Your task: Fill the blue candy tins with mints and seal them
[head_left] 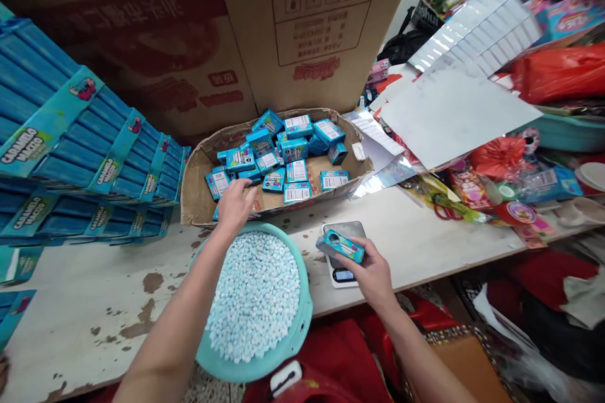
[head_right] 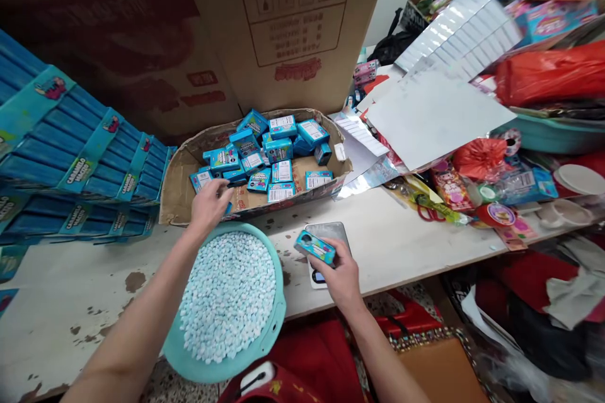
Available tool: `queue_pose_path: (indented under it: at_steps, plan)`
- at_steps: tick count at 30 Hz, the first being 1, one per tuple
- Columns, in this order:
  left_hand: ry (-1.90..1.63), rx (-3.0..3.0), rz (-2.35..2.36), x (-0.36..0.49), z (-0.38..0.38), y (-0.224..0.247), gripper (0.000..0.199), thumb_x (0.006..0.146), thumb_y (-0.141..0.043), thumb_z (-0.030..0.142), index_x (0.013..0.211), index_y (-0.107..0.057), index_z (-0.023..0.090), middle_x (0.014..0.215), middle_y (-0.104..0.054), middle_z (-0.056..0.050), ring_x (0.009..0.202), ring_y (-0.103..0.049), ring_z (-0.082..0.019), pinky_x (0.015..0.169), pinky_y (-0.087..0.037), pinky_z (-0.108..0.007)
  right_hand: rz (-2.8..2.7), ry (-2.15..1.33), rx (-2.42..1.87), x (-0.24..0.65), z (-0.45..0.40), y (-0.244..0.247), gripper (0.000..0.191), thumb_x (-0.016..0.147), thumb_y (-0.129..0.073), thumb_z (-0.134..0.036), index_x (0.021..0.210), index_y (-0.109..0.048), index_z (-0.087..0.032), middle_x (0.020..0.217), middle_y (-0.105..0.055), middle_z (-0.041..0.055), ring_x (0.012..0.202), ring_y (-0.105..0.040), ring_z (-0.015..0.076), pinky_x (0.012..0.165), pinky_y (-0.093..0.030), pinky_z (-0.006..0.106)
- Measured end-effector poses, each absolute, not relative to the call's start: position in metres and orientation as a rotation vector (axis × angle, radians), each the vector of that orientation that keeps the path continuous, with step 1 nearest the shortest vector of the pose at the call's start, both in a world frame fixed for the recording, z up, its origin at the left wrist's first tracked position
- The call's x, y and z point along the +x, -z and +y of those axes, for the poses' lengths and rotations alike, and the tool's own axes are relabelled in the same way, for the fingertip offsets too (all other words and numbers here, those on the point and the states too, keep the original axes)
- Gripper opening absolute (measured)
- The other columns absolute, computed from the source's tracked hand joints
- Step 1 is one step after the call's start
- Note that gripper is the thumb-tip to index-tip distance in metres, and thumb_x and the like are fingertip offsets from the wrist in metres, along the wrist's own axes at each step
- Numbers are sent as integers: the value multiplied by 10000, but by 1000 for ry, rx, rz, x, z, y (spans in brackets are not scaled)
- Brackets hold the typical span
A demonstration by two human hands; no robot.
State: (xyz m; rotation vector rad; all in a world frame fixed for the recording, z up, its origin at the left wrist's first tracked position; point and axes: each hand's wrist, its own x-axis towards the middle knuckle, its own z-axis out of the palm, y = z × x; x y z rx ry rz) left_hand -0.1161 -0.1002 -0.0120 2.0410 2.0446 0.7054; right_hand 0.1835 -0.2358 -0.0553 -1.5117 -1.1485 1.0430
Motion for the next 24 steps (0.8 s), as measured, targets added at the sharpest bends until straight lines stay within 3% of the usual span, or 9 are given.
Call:
queue_pose_path:
  at_steps: [5,11,16,20,24]
  plan:
    - [1,2358,2008,-80,13,48,339,856,-451,230,1173,-546,152,1141,-564,-159,1072,-509,-295,848,-434,-398,-1144,-829,-1581,219,-218,98,377,721,-713,-388,1030,-604,-202,987,-587,53,936,-577,215,855,-480,394]
    - [219,2462,1981,-45,46,79,390,856,-339,128,1191,-539,122,1215,-460,-244,1094,-464,-381,771,-424,-470,-1203,-791,-1595,222,-220,111,380,752,-691,-362,1082,-575,-213,1049,-561,66,1000,-559,221,906,-468,420]
    - [377,2486,1895,-50,49,68,421,847,-299,85,1210,-512,75,1105,-511,-251,985,-558,-349,758,-425,-440,-1193,-838,-1662,230,-226,101,527,767,-672,-387,1225,-487,-204,1203,-531,111,1114,-531,251,964,-447,474]
    - [160,2399,2021,-70,25,31,405,840,-325,96,1179,-544,116,1045,-589,-209,938,-595,-309,773,-432,-416,-1258,-454,-1617,230,-234,74,513,801,-642,-329,1265,-462,-203,1241,-493,130,1180,-485,265,980,-441,509]
    - [-588,2090,2152,-84,-56,-30,325,792,-457,177,1070,-626,187,916,-663,-80,864,-601,-230,795,-437,-335,-1552,-130,-1419,190,-235,26,646,732,-727,-268,1305,-429,-235,1221,-522,127,1188,-496,295,992,-435,536]
